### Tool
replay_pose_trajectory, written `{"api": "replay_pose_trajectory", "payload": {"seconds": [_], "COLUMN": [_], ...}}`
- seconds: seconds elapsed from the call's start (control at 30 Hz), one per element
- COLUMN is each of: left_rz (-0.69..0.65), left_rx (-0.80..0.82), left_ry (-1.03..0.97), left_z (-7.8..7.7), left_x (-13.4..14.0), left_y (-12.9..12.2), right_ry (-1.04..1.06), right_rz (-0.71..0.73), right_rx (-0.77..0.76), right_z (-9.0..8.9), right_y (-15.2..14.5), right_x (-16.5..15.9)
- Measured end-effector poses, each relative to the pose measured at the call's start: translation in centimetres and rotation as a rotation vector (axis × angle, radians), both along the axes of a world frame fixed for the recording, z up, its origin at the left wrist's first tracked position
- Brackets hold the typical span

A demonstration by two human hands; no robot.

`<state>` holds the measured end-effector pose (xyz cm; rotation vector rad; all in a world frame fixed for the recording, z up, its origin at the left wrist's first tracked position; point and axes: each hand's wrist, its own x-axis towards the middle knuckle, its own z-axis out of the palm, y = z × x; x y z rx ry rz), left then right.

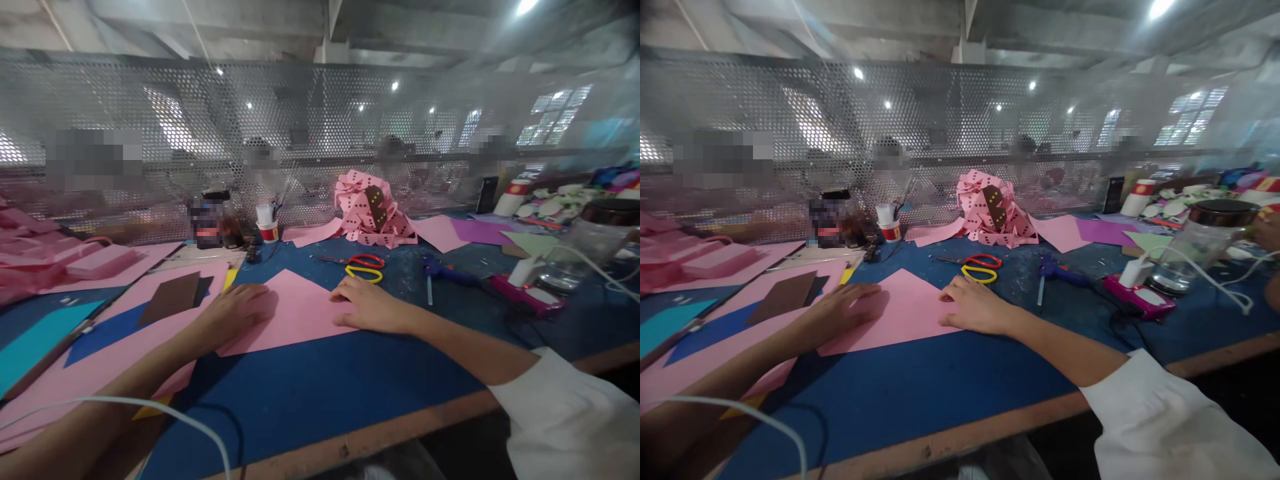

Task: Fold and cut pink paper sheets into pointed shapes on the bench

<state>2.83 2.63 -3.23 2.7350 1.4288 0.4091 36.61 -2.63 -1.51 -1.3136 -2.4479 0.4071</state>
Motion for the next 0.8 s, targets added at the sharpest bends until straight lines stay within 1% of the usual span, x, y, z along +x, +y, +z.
{"api": "replay_pose_trajectory", "payload": {"seconds": [0.23, 0.3, 0.43, 0.5, 0.6, 0.7, 0.8], "left_rz": [-0.034, -0.049, -0.081, -0.092, -0.099, -0.076, -0.02], "left_rx": [0.035, 0.042, 0.058, 0.061, 0.057, 0.047, 0.029], "left_ry": [0.042, 0.047, 0.049, 0.045, 0.036, 0.02, -0.006], "left_z": [-1.1, -0.9, -0.2, 0.1, 0.1, -0.2, -0.2], "left_x": [-0.5, -0.5, 0.0, 0.3, 0.3, 0.2, 0.1], "left_y": [0.4, 0.4, 0.0, -0.1, -0.1, 0.0, -0.1], "right_ry": [-0.002, -0.006, -0.012, -0.021, -0.039, -0.071, -0.123], "right_rz": [0.085, 0.098, 0.139, 0.178, 0.24, 0.289, 0.329], "right_rx": [0.034, 0.046, 0.089, 0.135, 0.22, 0.282, 0.316], "right_z": [-0.5, -0.4, -0.3, -0.3, -0.4, -0.4, -0.2], "right_y": [-0.3, -0.5, -0.9, -1.0, -1.1, -1.2, -1.3], "right_x": [0.1, 0.1, -0.3, -0.4, -0.6, -0.8, -1.0]}}
